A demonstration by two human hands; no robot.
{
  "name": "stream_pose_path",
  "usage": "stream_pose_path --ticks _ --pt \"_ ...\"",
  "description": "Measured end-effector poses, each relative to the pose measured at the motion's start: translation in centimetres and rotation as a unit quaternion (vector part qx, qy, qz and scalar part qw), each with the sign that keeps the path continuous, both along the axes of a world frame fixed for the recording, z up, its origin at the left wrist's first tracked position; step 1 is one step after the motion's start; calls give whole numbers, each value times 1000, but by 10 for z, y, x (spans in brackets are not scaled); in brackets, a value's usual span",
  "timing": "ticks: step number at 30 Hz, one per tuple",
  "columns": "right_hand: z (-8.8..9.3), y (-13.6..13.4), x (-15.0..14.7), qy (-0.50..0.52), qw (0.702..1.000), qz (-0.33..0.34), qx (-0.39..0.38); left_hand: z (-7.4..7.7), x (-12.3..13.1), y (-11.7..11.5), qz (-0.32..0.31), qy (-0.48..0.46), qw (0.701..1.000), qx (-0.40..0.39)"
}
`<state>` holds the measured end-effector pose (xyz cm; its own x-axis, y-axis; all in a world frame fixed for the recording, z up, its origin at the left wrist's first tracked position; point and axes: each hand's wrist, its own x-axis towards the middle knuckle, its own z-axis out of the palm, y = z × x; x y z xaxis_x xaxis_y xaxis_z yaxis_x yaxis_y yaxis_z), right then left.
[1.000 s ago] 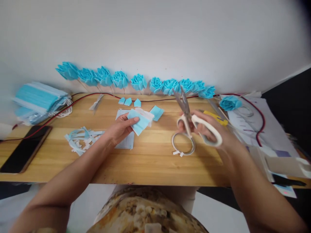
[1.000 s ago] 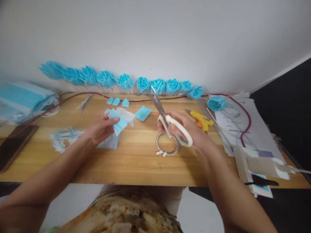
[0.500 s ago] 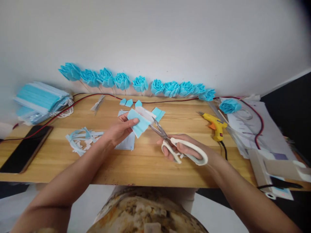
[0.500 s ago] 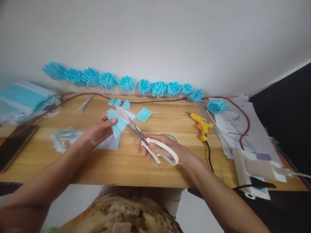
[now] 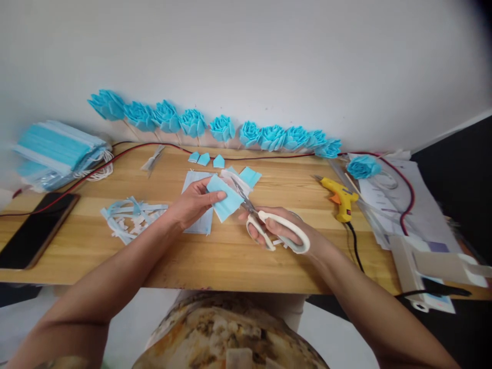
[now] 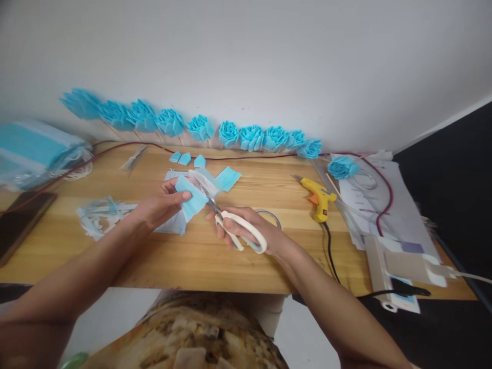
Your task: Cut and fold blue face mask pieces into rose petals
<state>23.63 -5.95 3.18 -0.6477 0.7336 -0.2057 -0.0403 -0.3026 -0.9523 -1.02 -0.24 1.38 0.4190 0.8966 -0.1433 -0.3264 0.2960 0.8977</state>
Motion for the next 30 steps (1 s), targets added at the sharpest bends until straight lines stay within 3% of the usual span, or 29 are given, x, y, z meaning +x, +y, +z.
stream_pose_path --ticks 18,30 --pt "-5 -5 -1 41 997 -48 -39 -2 -1 3 -11 -31 999 -8" --pt "-6 -7 -3 -13 994 -77 -80 -4 -2 4 -30 -49 998 2"
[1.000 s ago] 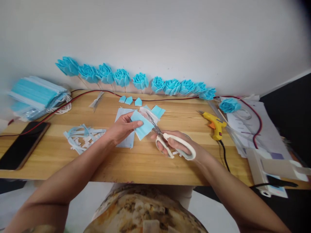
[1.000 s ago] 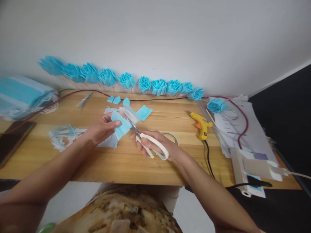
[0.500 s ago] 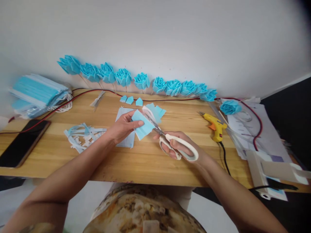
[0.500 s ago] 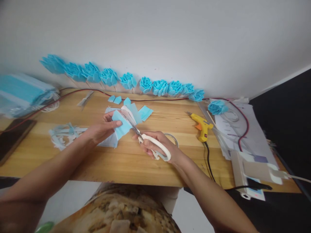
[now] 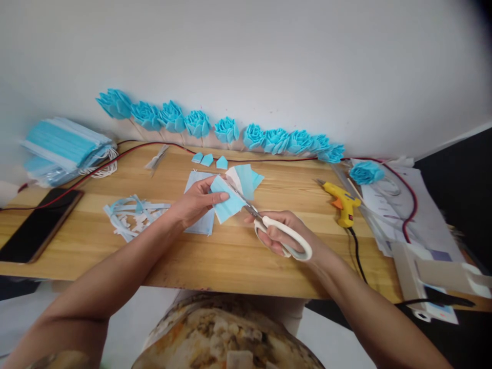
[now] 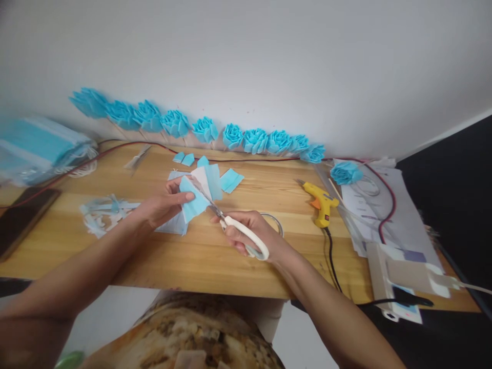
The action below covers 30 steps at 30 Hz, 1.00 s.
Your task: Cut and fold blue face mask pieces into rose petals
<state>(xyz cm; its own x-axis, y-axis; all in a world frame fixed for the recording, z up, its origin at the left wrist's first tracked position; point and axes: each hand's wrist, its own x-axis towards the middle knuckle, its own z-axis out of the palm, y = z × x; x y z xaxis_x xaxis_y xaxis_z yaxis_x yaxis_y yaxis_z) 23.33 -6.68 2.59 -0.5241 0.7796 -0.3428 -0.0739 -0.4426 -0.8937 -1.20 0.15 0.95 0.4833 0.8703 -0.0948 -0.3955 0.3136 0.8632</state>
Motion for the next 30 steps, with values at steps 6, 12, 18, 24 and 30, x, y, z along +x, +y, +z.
stream_pose_path --ticks 6,12,18,24,30 --pt "1 0 -4 18 1000 -14 -7 -4 -3 2 13 -4 1000 -6" --pt "4 -7 -7 93 995 -15 36 -8 2 1 10 -6 998 64" --pt "-4 -22 -18 196 980 -6 46 0 11 -13 -39 -29 997 60" --pt "-12 -35 -31 208 977 -20 36 -3 5 -17 -61 -91 993 32" --pt "-15 -40 -34 165 985 -33 41 -6 4 -11 -35 -89 995 21"
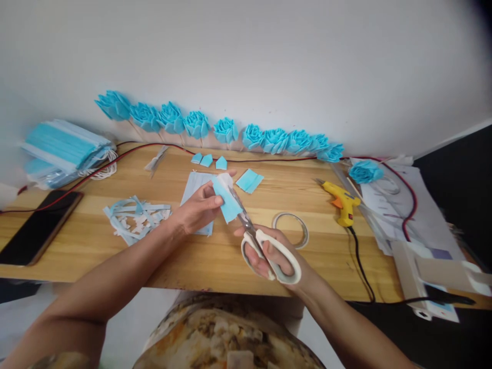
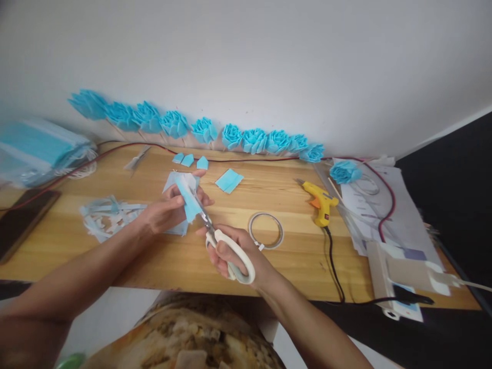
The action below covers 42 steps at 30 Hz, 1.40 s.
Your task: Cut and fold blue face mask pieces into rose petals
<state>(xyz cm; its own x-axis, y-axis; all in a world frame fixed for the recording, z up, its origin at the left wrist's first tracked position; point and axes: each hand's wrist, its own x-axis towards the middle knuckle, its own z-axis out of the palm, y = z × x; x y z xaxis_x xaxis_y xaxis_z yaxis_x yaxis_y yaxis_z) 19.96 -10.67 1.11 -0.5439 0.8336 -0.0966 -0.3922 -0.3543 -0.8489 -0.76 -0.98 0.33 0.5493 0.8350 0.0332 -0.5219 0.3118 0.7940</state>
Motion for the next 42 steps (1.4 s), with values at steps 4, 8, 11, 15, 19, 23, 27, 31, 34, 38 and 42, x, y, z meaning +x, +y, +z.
stream_pose_path --ticks 4,8,11,15,19,23,27,31,34,38,42 --pt "-1 -1 2 -27 999 -1 21 1 1 2 15 26 1000 -7" --pt "-3 -2 2 -21 999 8 34 5 1 2 21 37 999 0" --pt "-5 -3 2 -13 999 6 31 8 0 2 16 35 999 7" --pt "-7 -7 2 -3 999 -12 38 7 -1 3 31 39 999 18" --pt "-5 -9 2 7 999 -21 44 5 -2 4 38 52 997 33" --pt "-5 -11 0 2 999 -37 19 4 -3 5 34 53 997 41" --pt "-7 -14 -2 17 999 -49 2 4 -4 6 28 55 997 55" --pt "-6 -17 -2 37 998 -48 -11 4 -6 7 5 52 996 74" --pt "-6 -18 -2 36 998 -53 -21 3 -7 8 -5 55 996 72" --pt "-7 -21 -4 35 997 -63 -32 3 -9 10 -11 55 996 76" --pt "-8 -24 -4 35 997 -55 -38 3 -10 10 -13 55 995 79"
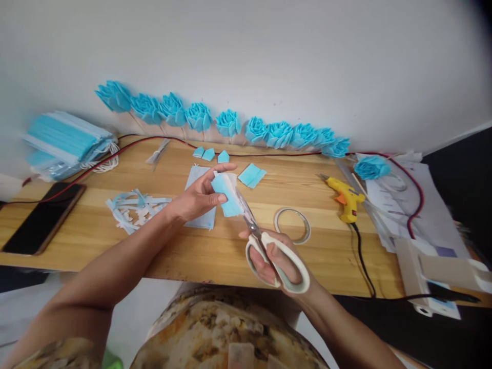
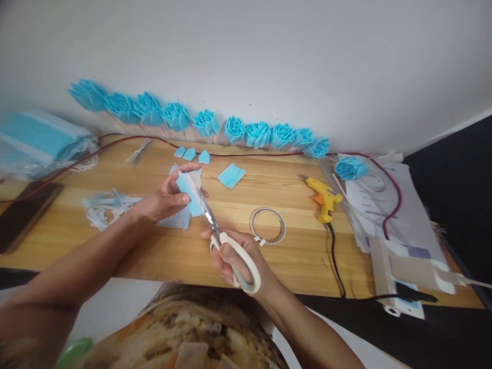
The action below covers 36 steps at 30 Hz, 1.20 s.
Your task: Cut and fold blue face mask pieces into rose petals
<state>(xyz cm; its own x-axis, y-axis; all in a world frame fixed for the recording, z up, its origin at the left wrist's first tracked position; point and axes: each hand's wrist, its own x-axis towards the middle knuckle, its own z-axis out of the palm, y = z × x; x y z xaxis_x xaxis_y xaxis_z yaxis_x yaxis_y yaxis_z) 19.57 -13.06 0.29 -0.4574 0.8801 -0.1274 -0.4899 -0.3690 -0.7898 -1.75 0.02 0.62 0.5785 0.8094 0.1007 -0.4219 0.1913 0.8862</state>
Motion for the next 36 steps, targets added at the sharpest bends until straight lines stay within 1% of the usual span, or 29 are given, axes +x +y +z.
stream_pose_path --ticks 7,12,16,20,25,30,36 --pt "0 0 -3 -19 1000 10 -6 -4 0 1 14 8 1000 -8" --pt "-3 0 -6 1 999 36 26 -3 3 0 15 6 1000 -12" --pt "-5 0 -2 15 998 49 30 -1 4 0 30 3 999 -20" --pt "-6 0 4 19 998 50 30 -3 2 1 40 -6 999 -32" --pt "-7 3 4 22 997 50 45 -3 2 2 39 0 999 -32" --pt "-10 3 1 30 997 53 50 -1 4 1 22 8 1000 -7" --pt "-11 4 2 13 997 43 54 -7 2 2 21 -4 1000 1"
